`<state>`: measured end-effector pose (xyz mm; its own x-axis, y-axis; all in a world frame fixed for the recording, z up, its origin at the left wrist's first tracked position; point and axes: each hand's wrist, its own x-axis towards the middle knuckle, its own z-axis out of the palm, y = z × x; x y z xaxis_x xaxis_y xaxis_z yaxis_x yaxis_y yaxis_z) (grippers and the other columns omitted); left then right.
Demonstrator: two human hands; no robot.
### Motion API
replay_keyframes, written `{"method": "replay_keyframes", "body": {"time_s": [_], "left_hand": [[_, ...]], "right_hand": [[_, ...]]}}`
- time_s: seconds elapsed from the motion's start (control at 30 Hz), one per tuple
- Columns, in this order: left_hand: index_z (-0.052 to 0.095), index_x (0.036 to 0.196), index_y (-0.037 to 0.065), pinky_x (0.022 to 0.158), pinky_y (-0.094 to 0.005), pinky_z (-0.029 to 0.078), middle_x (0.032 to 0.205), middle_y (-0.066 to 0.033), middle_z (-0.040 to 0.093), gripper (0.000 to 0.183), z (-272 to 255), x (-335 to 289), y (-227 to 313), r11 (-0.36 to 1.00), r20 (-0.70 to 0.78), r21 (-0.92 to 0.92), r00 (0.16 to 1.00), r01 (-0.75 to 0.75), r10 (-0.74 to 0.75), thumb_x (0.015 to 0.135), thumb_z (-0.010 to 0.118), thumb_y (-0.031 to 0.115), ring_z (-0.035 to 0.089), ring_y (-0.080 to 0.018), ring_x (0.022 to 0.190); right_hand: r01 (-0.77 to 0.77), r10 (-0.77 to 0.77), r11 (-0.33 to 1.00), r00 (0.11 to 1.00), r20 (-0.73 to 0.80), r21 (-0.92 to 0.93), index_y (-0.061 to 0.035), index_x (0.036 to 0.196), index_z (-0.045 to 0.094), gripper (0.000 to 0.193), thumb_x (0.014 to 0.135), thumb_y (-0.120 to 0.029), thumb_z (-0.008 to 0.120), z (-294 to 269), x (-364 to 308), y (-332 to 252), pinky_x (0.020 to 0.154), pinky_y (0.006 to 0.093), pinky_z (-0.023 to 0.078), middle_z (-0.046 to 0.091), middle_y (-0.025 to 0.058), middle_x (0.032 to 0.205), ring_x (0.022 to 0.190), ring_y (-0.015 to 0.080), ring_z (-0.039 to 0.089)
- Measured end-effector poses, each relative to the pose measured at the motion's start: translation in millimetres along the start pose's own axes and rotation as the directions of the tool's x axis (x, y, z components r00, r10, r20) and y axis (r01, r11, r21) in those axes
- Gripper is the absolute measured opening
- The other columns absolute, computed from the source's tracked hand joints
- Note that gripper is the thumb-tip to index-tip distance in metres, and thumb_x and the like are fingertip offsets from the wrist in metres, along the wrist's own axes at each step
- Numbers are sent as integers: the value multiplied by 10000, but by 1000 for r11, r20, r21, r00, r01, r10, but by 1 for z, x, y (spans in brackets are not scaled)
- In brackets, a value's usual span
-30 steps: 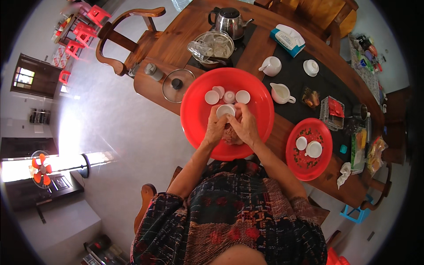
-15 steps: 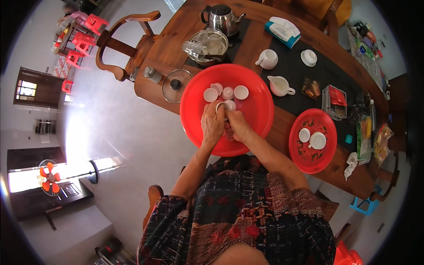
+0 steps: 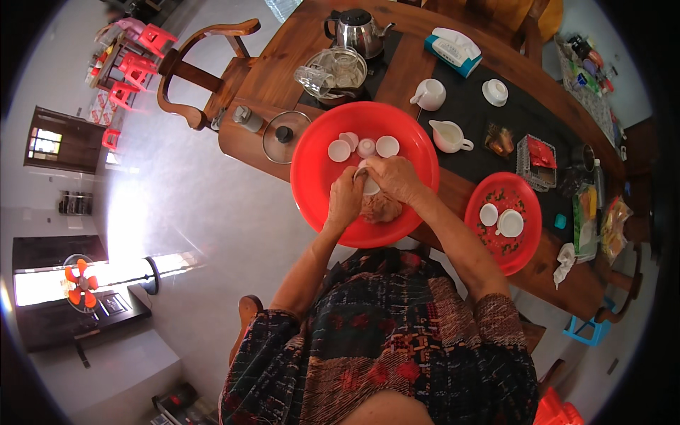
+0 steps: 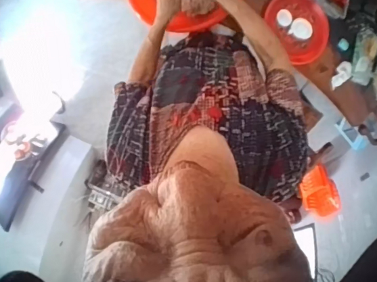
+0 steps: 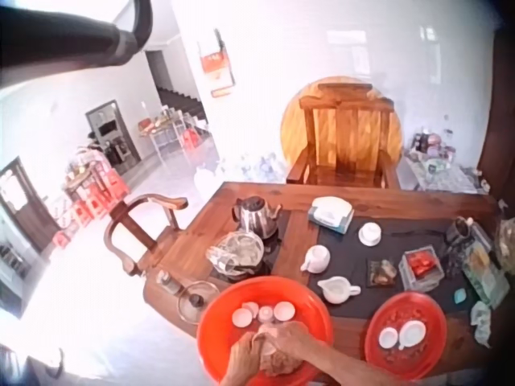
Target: The person wipes small white ceramic cups and a red plastic tray with a cloth. They handle the cups one at a time, wiping the exterior and interior, then placing them into a red basin. The person also wipes the tray and a small white pitcher.
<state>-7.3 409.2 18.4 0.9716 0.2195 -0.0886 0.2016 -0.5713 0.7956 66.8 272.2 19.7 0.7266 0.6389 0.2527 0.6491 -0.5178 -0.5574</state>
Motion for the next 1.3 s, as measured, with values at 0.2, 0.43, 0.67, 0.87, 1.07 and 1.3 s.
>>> {"method": "replay_keyframes", "body": {"time_s": [0.2,0.43,0.67,0.87,1.07,1.3], "left_hand": [[593,1040,-16,589,-308,472,789,-46,617,220,23,5,-9,861,-157,-502,988,-86,7,928,496,147,570,-125,680],[584,965,5,539,-262,461,729,-47,577,238,6,4,2,878,-128,-479,987,20,-93,945,473,214,541,-107,613],[518,979,61,517,-280,433,792,-61,566,103,-4,9,-27,275,160,-920,909,279,-385,891,487,105,529,-142,617],[555,939,84,533,-253,403,805,-32,570,99,-8,11,-47,-117,376,-927,879,357,-295,890,537,168,492,-115,622],[528,1020,99,551,-261,409,892,-60,579,114,0,15,-75,-262,404,-889,912,375,-64,936,465,144,530,-142,691],[512,1146,52,886,-343,490,1158,-98,541,265,9,-2,-4,-196,355,-913,933,358,53,975,407,225,547,-225,1053]], "right_hand": [[-235,320,903,927,-196,360,-27,923,573,102,852,-96,550,14,-7,-13,534,379,457,612,154,678,603,289,609],[-303,384,771,923,-29,560,9,926,570,169,865,-149,569,4,-7,-29,550,281,437,596,103,685,616,112,547],[-234,232,948,972,36,217,-75,928,600,166,823,-203,607,11,-18,-23,660,371,451,581,96,826,720,244,564],[-33,145,970,876,460,-242,-91,1002,582,249,758,-127,615,41,-45,-37,836,477,434,545,133,1003,955,326,557],[-188,304,778,948,-97,599,-42,1043,568,322,734,-88,646,1,-15,-47,713,302,513,580,133,972,843,232,625],[132,-83,986,917,-391,99,-69,1155,598,399,761,-59,658,-11,-12,-91,919,391,409,451,141,1226,1105,329,430]]}}
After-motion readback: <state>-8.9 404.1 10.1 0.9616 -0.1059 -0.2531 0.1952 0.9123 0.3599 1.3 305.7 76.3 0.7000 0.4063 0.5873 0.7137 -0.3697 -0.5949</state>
